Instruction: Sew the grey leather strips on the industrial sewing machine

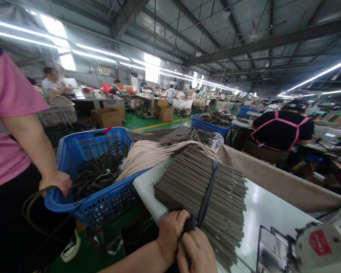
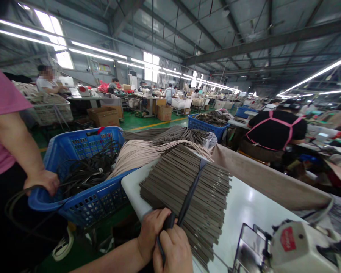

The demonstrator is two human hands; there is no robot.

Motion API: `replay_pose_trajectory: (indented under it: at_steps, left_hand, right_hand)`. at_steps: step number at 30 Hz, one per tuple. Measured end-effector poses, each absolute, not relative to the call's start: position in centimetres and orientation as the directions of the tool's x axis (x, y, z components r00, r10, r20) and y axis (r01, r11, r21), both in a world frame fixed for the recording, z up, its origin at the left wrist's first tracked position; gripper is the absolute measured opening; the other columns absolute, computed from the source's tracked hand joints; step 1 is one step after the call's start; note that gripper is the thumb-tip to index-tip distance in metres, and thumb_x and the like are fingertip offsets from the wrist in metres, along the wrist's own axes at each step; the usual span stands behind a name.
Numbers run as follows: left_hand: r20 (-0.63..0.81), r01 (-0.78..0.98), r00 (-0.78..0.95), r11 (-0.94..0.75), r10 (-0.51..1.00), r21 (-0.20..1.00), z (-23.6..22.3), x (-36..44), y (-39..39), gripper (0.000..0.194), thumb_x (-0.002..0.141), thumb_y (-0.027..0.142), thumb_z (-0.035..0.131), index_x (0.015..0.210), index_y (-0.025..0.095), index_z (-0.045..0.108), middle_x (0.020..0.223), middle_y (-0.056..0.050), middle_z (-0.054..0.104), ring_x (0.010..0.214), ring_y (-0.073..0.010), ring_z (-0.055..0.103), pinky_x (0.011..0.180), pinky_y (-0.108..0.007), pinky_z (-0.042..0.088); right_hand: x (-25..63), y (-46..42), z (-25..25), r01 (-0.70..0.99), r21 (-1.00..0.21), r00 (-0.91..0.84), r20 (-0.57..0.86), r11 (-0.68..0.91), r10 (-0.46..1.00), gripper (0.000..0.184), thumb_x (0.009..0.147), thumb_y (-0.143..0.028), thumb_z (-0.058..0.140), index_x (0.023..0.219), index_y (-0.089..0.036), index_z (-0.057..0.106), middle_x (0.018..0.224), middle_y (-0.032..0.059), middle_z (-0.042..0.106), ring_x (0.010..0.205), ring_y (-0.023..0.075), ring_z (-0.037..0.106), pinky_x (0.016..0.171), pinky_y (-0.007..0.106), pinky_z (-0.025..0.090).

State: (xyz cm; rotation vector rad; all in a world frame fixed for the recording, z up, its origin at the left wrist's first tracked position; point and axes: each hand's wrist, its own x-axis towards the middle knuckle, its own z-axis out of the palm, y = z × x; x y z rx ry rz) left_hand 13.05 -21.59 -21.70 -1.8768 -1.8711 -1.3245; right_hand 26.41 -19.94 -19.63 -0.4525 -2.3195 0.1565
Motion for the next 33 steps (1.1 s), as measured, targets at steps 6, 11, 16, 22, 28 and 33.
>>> replay_pose_trajectory:
  at_steps: [6, 11, 16, 22, 28, 33]
  left_hand:
    - [0.663, 0.863, -0.193, -0.196, 0.723, 0.465, -21.1, 13.0, -21.8, 0.019, 0.099, 0.022, 0.06, 0.081, 0.023, 0.055, 0.07, 0.002, 0.067, 0.066, -0.017, 0.068, 0.062, -0.027, 0.048]
    - [0.677, 0.874, -0.182, -0.197, 0.713, 0.443, -21.2, 12.9, -21.8, 0.019, 0.099, 0.024, 0.061, 0.081, 0.022, 0.055, 0.069, 0.002, 0.067, 0.065, -0.0172, 0.067, 0.061, -0.027, 0.047]
    - [0.684, 0.877, -0.185, -0.195, 0.706, 0.439, -20.9, 13.0, -22.0, 0.021, 0.102, 0.027, 0.059, 0.082, 0.022, 0.056, 0.069, 0.002, 0.066, 0.065, -0.0174, 0.068, 0.061, -0.028, 0.047]
    - [0.678, 0.872, -0.186, -0.199, 0.711, 0.447, -20.9, 13.0, -22.0, 0.019, 0.101, 0.027, 0.06, 0.083, 0.022, 0.056, 0.07, 0.002, 0.067, 0.066, -0.0174, 0.068, 0.061, -0.028, 0.047]
    - [0.682, 0.872, -0.177, -0.209, 0.709, 0.443, -21.2, 13.0, -21.8, 0.018, 0.1, 0.026, 0.062, 0.083, 0.022, 0.056, 0.07, 0.002, 0.067, 0.065, -0.017, 0.067, 0.061, -0.028, 0.047]
    - [0.681, 0.87, -0.178, -0.21, 0.71, 0.446, -20.9, 12.9, -21.9, 0.018, 0.099, 0.025, 0.063, 0.083, 0.022, 0.056, 0.07, 0.002, 0.067, 0.066, -0.017, 0.067, 0.061, -0.028, 0.046]
  right_hand:
    - [26.3, -20.4, -19.0, 0.281, -0.245, -0.633, 0.679, 0.928, 0.371, 0.012, 0.091, -0.013, 0.051, 0.088, -0.025, 0.05, 0.085, 0.0043, 0.062, 0.082, 0.0241, 0.061, 0.076, 0.037, 0.051]
    - [26.4, -20.7, -19.1, 0.283, -0.264, -0.637, 0.667, 0.922, 0.386, 0.011, 0.091, -0.013, 0.051, 0.091, -0.024, 0.051, 0.089, 0.0053, 0.063, 0.088, 0.0254, 0.06, 0.078, 0.038, 0.05]
    - [26.4, -20.8, -18.9, 0.272, -0.275, -0.641, 0.663, 0.922, 0.387, 0.011, 0.092, -0.013, 0.051, 0.092, -0.024, 0.052, 0.089, 0.0051, 0.062, 0.088, 0.0255, 0.059, 0.078, 0.038, 0.048]
    - [26.3, -20.8, -18.8, 0.284, -0.293, -0.645, 0.645, 0.913, 0.409, 0.012, 0.093, -0.012, 0.051, 0.09, -0.024, 0.051, 0.089, 0.005, 0.062, 0.089, 0.0257, 0.058, 0.08, 0.039, 0.047]
    - [26.4, -21.1, -18.7, 0.298, -0.334, -0.649, 0.616, 0.895, 0.446, 0.012, 0.094, -0.012, 0.05, 0.09, -0.023, 0.052, 0.091, 0.005, 0.063, 0.093, 0.0259, 0.058, 0.083, 0.039, 0.046]
    - [26.6, -21.3, -18.5, 0.296, -0.357, -0.655, 0.6, 0.886, 0.46, 0.013, 0.093, -0.012, 0.05, 0.09, -0.023, 0.054, 0.09, 0.0043, 0.063, 0.09, 0.0248, 0.058, 0.083, 0.038, 0.047]
